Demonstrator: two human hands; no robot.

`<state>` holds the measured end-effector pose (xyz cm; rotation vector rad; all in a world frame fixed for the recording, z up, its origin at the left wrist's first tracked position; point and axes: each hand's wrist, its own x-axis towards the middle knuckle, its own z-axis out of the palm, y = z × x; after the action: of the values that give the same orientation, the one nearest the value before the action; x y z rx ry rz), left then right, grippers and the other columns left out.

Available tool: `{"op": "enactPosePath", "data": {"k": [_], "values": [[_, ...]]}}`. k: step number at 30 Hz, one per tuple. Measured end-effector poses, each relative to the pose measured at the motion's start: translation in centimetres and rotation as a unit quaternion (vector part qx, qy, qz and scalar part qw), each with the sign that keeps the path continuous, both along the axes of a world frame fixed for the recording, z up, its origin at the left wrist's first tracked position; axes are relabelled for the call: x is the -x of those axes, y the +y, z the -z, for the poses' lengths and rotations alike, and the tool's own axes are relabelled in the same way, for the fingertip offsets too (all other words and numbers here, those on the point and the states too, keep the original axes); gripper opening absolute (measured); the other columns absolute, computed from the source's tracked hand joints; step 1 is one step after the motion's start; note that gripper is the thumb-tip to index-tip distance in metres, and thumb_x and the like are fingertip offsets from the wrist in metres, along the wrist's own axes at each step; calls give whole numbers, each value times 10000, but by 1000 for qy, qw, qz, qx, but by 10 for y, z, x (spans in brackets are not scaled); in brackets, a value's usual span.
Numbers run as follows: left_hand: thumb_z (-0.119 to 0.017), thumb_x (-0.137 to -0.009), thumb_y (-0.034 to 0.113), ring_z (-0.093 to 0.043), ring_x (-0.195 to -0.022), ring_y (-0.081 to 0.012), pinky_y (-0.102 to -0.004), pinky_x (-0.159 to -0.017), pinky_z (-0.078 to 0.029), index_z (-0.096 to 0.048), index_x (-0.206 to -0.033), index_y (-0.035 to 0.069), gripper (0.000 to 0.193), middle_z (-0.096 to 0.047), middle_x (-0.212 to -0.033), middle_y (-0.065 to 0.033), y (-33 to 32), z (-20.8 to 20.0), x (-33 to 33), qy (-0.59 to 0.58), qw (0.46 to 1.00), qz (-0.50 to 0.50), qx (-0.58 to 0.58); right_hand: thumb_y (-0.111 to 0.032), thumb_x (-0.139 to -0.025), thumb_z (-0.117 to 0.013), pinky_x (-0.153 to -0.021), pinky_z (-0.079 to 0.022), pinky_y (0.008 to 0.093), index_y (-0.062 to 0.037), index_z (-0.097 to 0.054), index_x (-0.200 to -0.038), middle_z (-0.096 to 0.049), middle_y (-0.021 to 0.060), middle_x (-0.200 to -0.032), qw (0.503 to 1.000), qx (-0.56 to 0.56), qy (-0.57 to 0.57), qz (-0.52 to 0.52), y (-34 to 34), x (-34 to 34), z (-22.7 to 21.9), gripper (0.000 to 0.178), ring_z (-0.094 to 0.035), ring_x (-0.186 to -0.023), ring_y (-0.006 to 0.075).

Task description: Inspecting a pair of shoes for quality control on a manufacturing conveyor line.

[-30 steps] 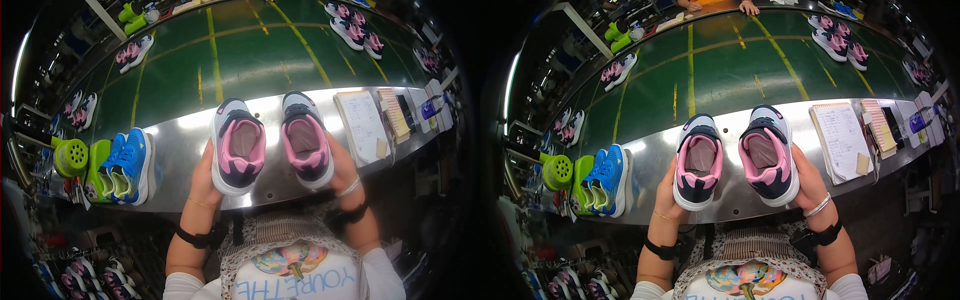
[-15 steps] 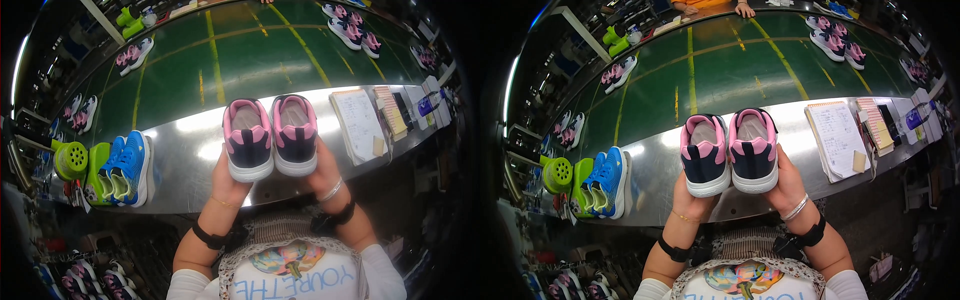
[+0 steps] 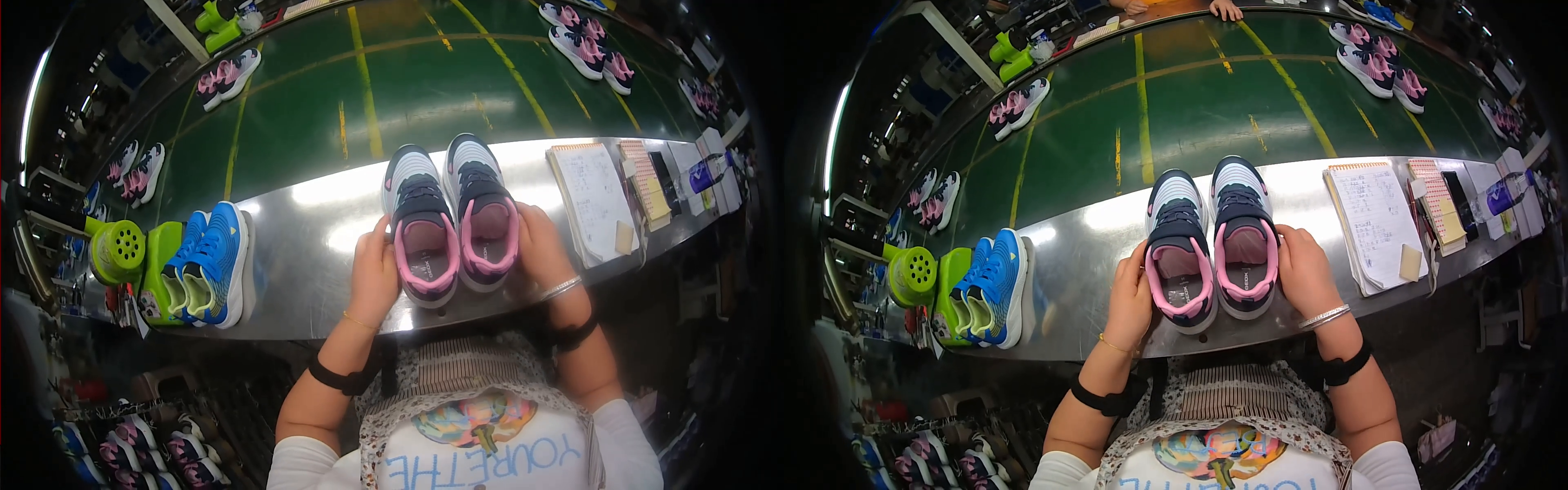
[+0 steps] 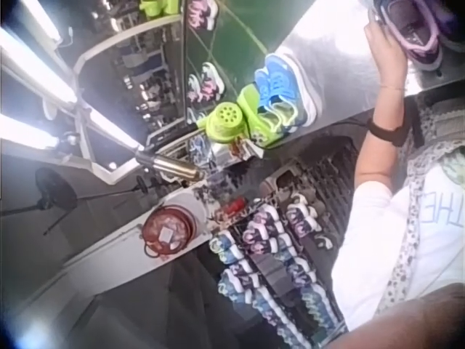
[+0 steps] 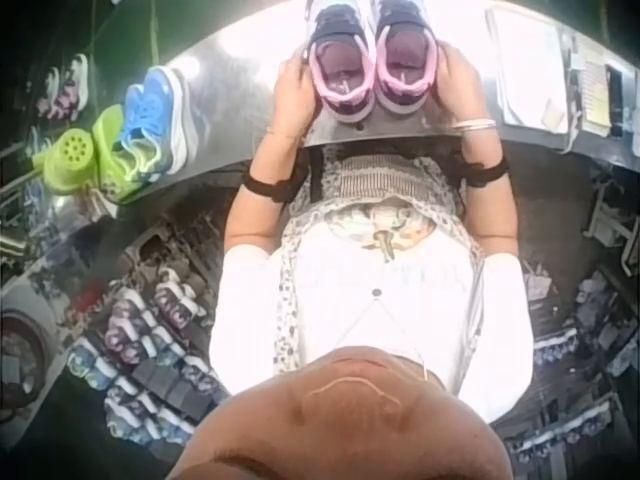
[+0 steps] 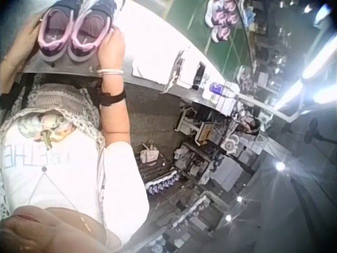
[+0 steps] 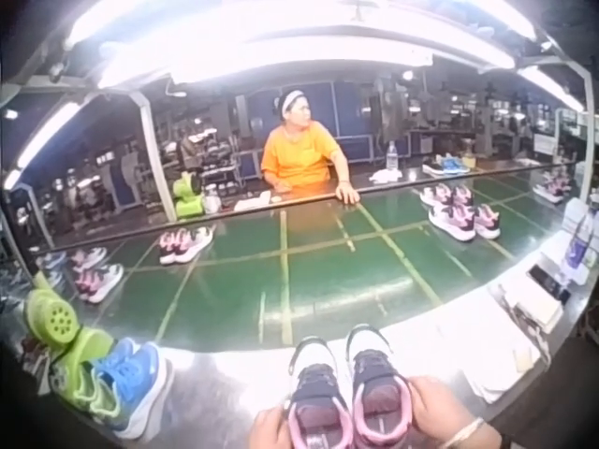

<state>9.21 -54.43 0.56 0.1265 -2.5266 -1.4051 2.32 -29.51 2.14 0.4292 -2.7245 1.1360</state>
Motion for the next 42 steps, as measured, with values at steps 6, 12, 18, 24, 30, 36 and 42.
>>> {"op": "enactPosePath", "data": {"k": [6,12,18,24,30,36,42], "values": [[-509,-873,30,-520,-909,-153,-275,-760,-434,-561,-1138,27,270,-537,-983,-93,2,-39,-14,52,993,-90,-56,-75,-891,-476,-707,-445,367,0,-568,-1073,-550,159,-835,1000,-2,16,8,-1,-8,-39,217,-560,-771,306],[-734,-721,224,-519,-902,-208,-343,-785,-393,-606,-1005,54,355,-575,-931,-74,11,-75,-25,189,948,186,179,-90,-891,-502,-665,-441,334,3,-588,-1044,-556,144,-817,1000,26,2,1,10,-14,-43,199,-554,-712,268],[-757,-654,203,-497,-891,-268,-430,-844,-325,-500,-1031,53,481,-525,-900,-93,41,-41,-37,144,936,110,302,-104,-881,-525,-639,-441,318,1,-593,-1045,-556,129,-807,999,37,-7,-3,4,-20,-42,206,-557,-701,239],[-735,-677,150,-524,-849,-269,-443,-836,-327,-487,-1015,45,432,-530,-881,-98,42,-41,-33,141,937,140,288,-86,-829,-597,-623,-444,316,-24,-595,-1046,-557,108,-806,996,54,63,-43,-8,-32,-70,226,-561,-704,225],[-647,-800,255,-548,-922,-283,-415,-864,-333,-515,-1066,21,378,-571,-983,-131,25,-51,-31,111,952,174,226,-230,-667,-741,-707,-421,346,-119,-616,-1062,-562,55,-831,957,-129,96,-240,-34,-40,-94,429,-555,-805,210],[-518,-913,333,-557,-929,-273,-340,-813,-442,-546,-1052,-13,374,-581,-991,-151,12,-49,-44,190,978,44,71,-377,-572,-774,-682,-415,346,-150,-651,-909,-527,62,-780,933,-263,57,-237,-56,-39,-77,425,-530,-798,236],[-557,-882,211,-573,-867,-279,-341,-786,-457,-577,-990,-10,247,-590,-977,-154,-10,-25,-63,116,992,-53,-15,-445,-536,-768,-619,-411,339,-148,-648,-833,-481,63,-716,975,-76,117,-175,-31,-30,-65,437,-511,-694,237]]}}
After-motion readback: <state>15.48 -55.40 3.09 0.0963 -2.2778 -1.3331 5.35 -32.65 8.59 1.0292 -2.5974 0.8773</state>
